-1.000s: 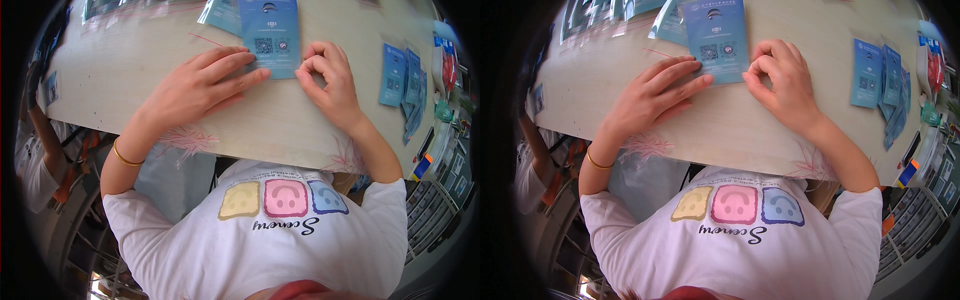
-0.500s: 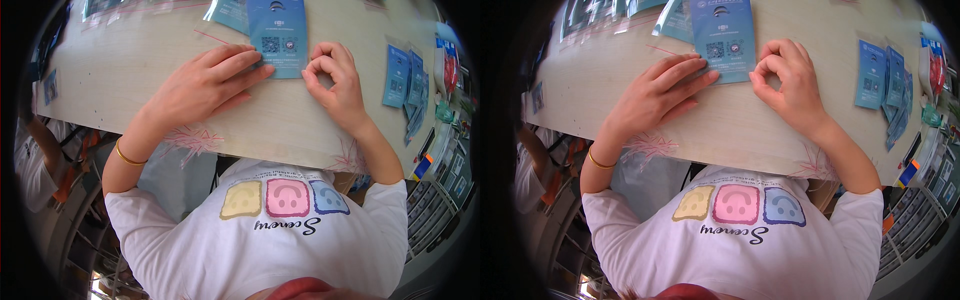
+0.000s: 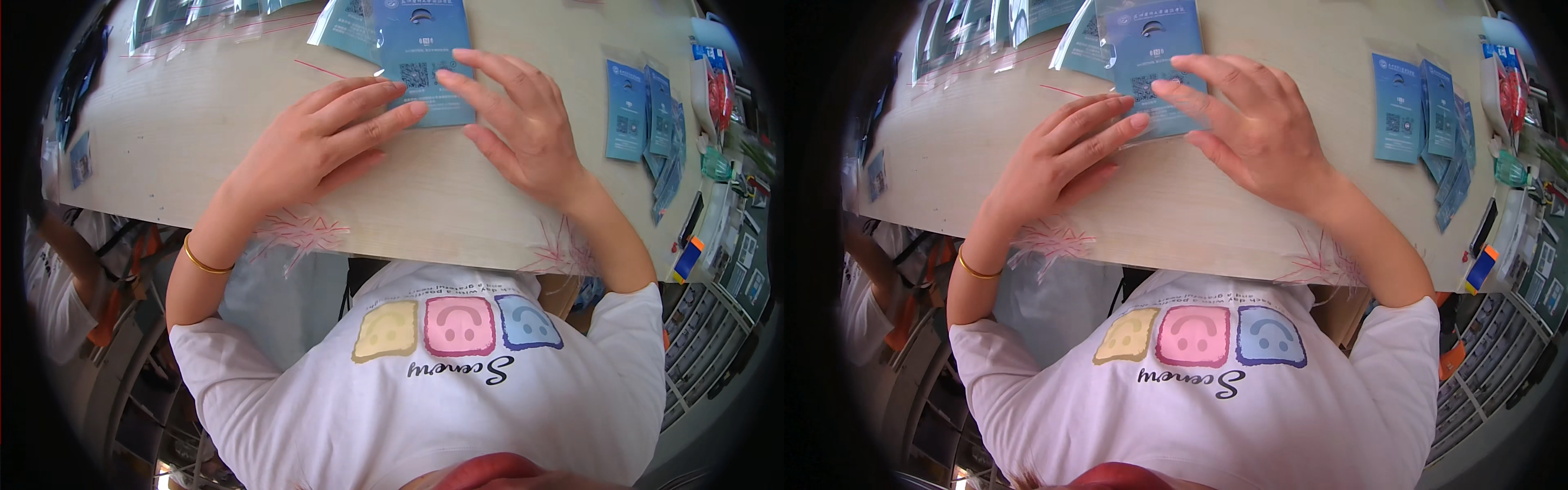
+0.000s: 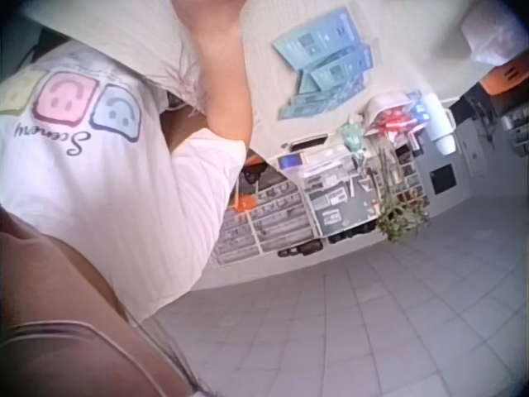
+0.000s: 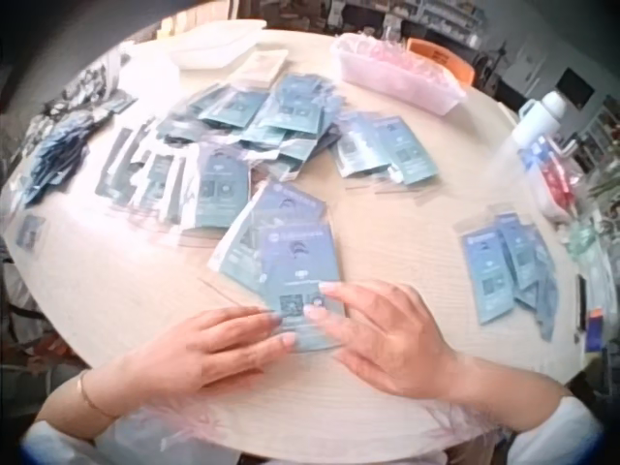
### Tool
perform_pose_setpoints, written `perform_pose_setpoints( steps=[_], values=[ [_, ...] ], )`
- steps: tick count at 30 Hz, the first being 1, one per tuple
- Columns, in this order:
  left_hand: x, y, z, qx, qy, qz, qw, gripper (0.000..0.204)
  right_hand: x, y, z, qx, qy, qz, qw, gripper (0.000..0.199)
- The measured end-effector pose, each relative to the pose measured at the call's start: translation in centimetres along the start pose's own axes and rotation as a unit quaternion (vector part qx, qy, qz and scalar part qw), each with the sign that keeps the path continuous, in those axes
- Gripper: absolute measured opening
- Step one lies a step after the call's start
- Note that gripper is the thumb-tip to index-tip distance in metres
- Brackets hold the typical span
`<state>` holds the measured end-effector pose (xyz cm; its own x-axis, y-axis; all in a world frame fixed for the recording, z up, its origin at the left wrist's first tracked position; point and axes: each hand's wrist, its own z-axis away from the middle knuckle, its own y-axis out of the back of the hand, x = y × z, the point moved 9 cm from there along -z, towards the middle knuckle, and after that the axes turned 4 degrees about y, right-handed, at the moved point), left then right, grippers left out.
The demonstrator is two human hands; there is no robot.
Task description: Packaging small printed cards into clear plastic bags and sealing them.
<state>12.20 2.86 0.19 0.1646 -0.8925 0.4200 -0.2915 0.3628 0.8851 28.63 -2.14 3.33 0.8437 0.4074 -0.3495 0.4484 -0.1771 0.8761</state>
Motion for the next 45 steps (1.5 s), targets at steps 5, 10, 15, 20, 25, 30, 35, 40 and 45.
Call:
perform_pose_setpoints(
  steps=[5, 10, 15, 20, 25, 30, 35, 40, 45],
  values=[
    [-3.3, 3.4, -1.6, 0.083, 0.025, -0.083, 0.993, 0.054, 0.8, -0.8, 2.6, -0.038, 0.078, 0.062, 0.994, 0.048],
    [-3.9, 1.6, -2.4, 0.025, 0.053, -0.094, 0.994, 0.048, 3.0, 1.2, 4.2, -0.053, 0.035, 0.152, 0.986, 0.036],
    [-1.3, 0.1, -3.0, -0.065, 0.049, -0.059, 0.995, 0.048, 4.2, 3.9, 4.2, 0.036, -0.077, 0.099, 0.991, 0.020],
    [-0.8, 0.1, -3.8, 0.061, -0.032, -0.097, 0.993, 0.052, -1.5, -1.5, 0.8, -0.022, -0.012, -0.146, 0.989, 0.014],
    [-1.1, 0.1, -3.7, 0.045, 0.005, -0.091, 0.995, 0.052, -1.8, -2.9, 0.2, -0.063, -0.018, -0.084, 0.994, 0.010],
    [-0.8, 0.6, -3.9, 0.039, 0.007, -0.107, 0.993, 0.053, -2.9, -3.7, -0.6, -0.105, -0.010, -0.015, 0.994, 0.012],
    [-0.9, 0.4, -3.4, 0.068, -0.024, -0.024, 0.997, 0.055, -12.5, -5.0, 0.8, -0.225, 0.102, -0.337, 0.908, 0.015],
    [-1.1, 0.2, -3.4, 0.077, -0.033, -0.029, 0.996, 0.057, -12.2, -6.7, -1.9, -0.080, 0.090, -0.210, 0.970, 0.016],
    [-1.3, -0.1, -3.0, 0.090, -0.039, -0.032, 0.995, 0.057, -12.4, -7.3, -1.9, -0.105, 0.117, -0.143, 0.977, 0.012]
  ],
)
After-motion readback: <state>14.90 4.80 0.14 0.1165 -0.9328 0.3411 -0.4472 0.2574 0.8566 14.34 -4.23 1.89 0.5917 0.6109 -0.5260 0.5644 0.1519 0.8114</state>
